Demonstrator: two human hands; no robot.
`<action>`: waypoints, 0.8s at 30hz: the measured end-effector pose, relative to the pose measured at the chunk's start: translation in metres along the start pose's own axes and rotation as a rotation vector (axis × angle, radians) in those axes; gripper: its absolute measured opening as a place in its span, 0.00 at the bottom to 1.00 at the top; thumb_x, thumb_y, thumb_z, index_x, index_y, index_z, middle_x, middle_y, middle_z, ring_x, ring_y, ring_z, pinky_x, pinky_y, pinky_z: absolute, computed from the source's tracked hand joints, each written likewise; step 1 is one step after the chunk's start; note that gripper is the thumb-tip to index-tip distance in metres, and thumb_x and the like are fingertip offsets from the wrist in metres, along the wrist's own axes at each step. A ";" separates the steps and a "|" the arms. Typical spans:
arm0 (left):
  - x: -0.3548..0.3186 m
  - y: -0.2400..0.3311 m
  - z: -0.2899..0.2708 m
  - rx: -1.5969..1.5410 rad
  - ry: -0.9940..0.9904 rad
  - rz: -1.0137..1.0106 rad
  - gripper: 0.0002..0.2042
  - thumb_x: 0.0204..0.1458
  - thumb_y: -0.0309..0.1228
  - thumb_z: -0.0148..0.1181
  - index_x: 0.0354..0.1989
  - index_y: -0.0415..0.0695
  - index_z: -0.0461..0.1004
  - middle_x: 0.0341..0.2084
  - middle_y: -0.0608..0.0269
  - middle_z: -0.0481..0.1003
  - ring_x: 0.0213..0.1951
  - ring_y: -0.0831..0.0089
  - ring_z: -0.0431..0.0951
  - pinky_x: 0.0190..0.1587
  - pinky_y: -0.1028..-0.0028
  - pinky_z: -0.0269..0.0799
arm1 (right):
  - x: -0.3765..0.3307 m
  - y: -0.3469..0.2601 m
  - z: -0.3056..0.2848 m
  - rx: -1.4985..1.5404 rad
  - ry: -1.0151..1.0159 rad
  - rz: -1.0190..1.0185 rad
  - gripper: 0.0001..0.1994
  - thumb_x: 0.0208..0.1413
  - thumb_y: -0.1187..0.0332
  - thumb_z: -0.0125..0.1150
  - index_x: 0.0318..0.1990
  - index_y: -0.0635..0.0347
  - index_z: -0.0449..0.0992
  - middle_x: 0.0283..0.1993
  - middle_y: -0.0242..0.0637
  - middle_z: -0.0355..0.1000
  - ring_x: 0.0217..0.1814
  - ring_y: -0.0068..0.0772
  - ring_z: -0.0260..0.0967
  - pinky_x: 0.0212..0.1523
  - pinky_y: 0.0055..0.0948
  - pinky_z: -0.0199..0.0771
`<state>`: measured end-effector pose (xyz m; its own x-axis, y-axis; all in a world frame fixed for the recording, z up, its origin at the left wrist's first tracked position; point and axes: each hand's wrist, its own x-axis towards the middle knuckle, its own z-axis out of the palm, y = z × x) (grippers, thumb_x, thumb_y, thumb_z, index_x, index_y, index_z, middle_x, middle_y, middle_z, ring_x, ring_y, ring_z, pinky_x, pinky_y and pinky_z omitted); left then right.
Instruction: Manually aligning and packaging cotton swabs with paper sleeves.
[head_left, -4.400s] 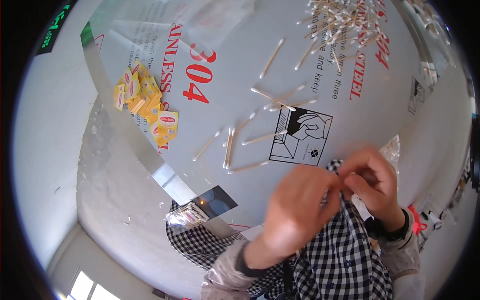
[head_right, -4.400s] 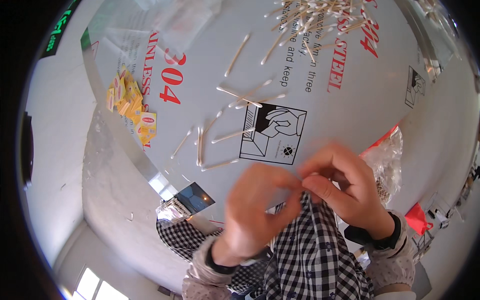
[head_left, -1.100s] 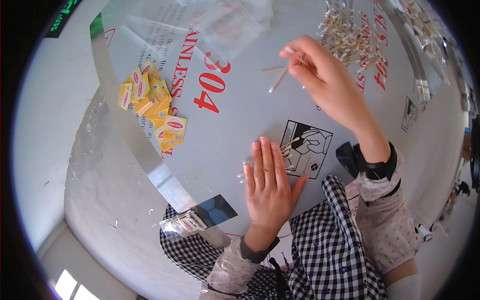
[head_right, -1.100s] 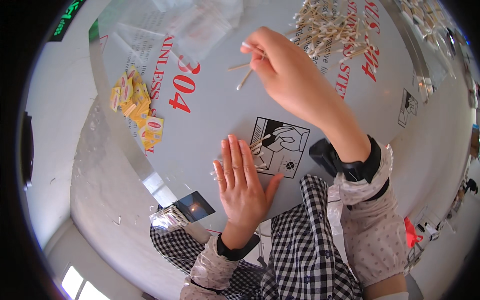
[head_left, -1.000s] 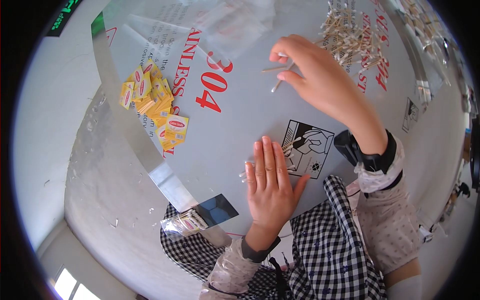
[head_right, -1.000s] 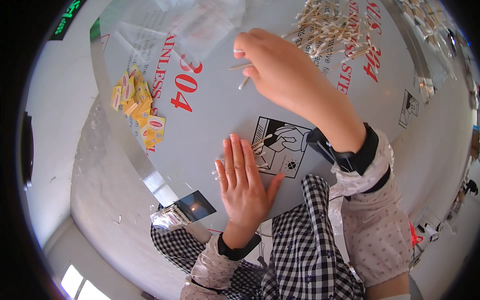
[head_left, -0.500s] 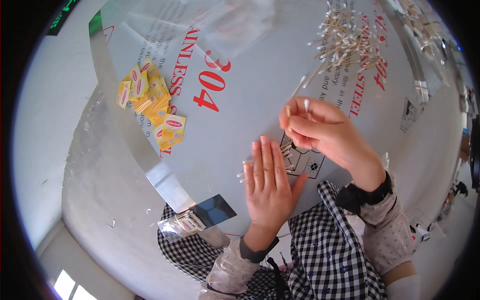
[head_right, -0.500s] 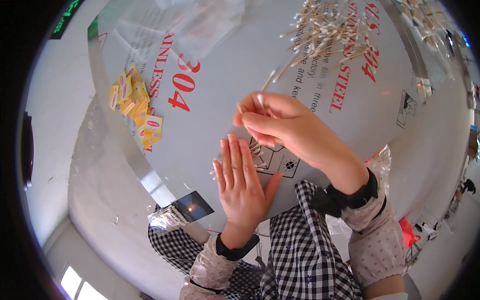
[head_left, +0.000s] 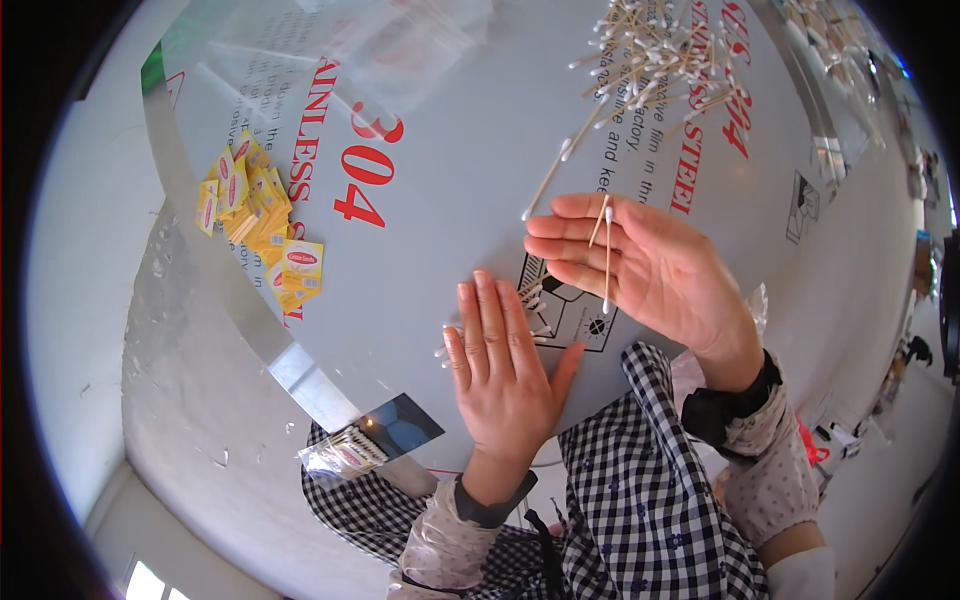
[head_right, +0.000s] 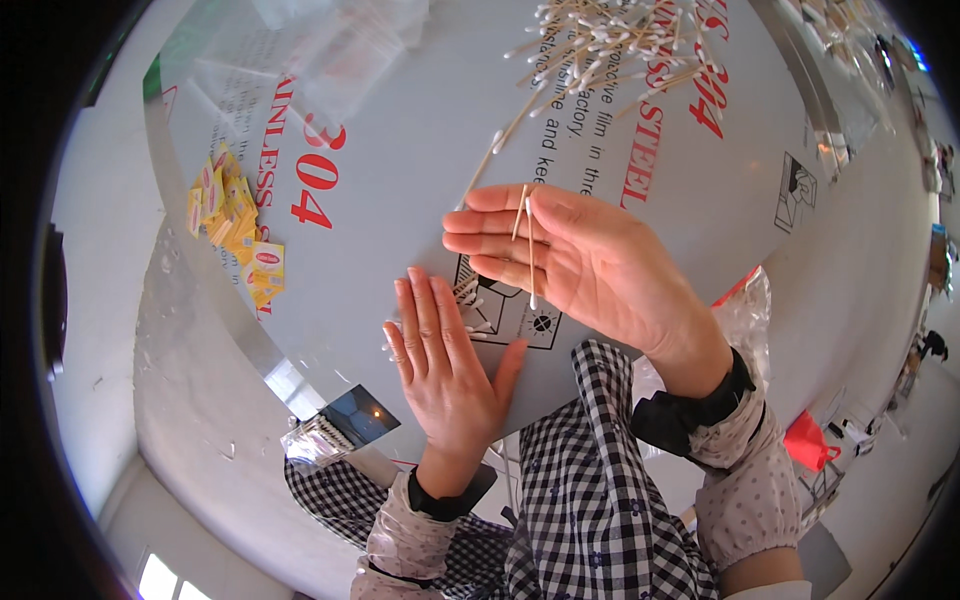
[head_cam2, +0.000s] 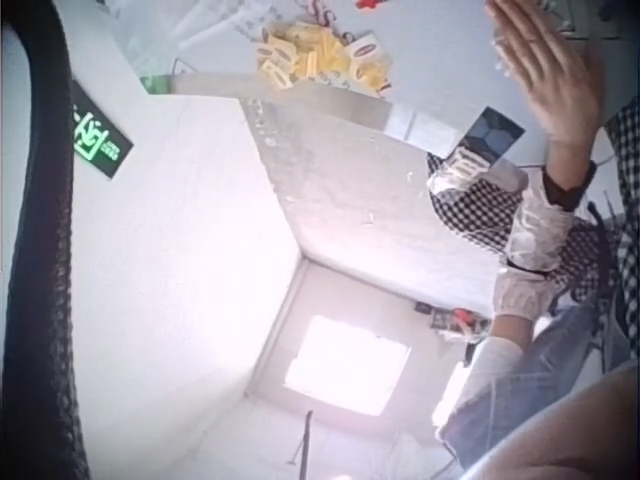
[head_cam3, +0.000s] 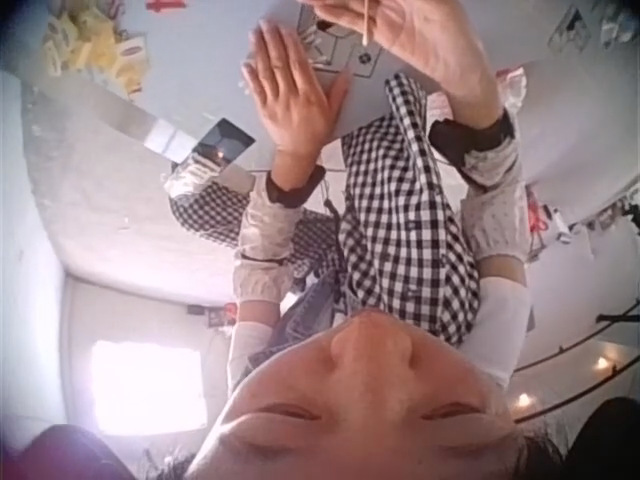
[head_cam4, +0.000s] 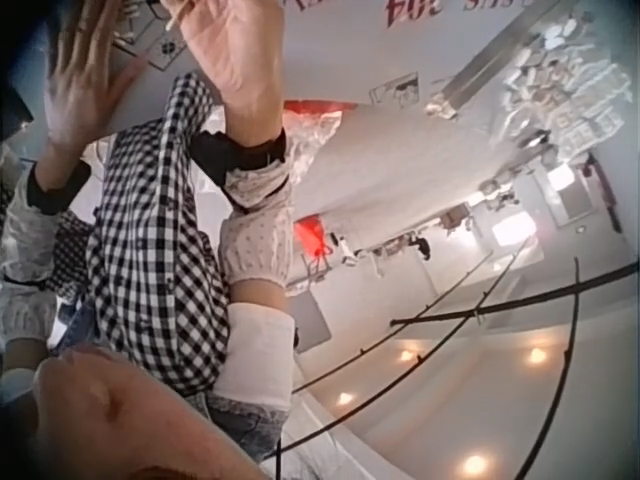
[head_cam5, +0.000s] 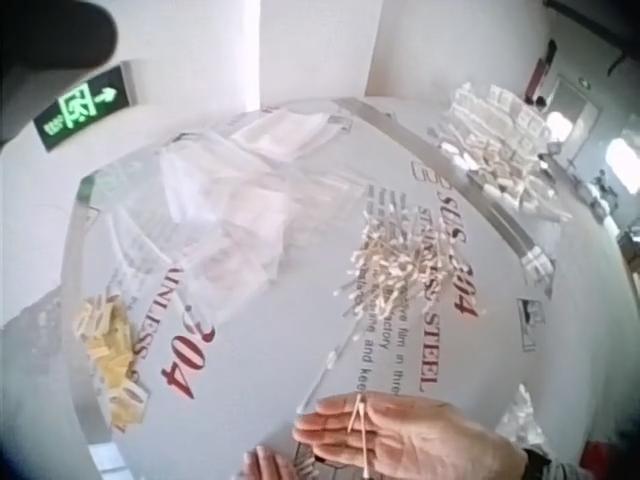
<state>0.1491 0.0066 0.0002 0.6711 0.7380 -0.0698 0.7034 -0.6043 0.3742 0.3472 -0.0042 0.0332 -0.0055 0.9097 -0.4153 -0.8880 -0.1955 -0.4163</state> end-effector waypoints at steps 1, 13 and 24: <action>0.000 0.000 0.000 0.002 0.007 0.002 0.43 0.59 0.55 0.52 0.70 0.30 0.52 0.71 0.39 0.52 0.74 0.47 0.48 0.72 0.50 0.40 | -0.001 -0.002 0.001 -0.024 0.002 0.001 0.23 0.71 0.63 0.42 0.63 0.77 0.61 0.65 0.57 0.64 0.71 0.48 0.61 0.72 0.41 0.60; 0.003 0.005 -0.001 0.003 0.034 -0.011 0.40 0.59 0.55 0.54 0.68 0.31 0.59 0.70 0.43 0.57 0.73 0.53 0.53 0.73 0.54 0.41 | -0.066 -0.031 -0.013 -0.598 0.226 -0.048 0.10 0.67 0.72 0.48 0.47 0.68 0.73 0.46 0.48 0.78 0.23 0.17 0.65 0.23 0.19 0.62; 0.001 0.000 -0.002 -0.024 0.015 0.013 0.41 0.59 0.52 0.55 0.70 0.30 0.52 0.71 0.40 0.52 0.73 0.47 0.49 0.72 0.50 0.42 | -0.165 -0.054 -0.008 -2.086 0.802 0.113 0.21 0.60 0.81 0.47 0.62 0.68 0.65 0.50 0.52 0.75 0.44 0.48 0.75 0.47 0.39 0.75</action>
<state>0.1493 0.0076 0.0018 0.6763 0.7348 -0.0516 0.6889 -0.6062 0.3973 0.3999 -0.1462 0.1177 0.6050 0.6835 -0.4083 0.6914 -0.7054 -0.1563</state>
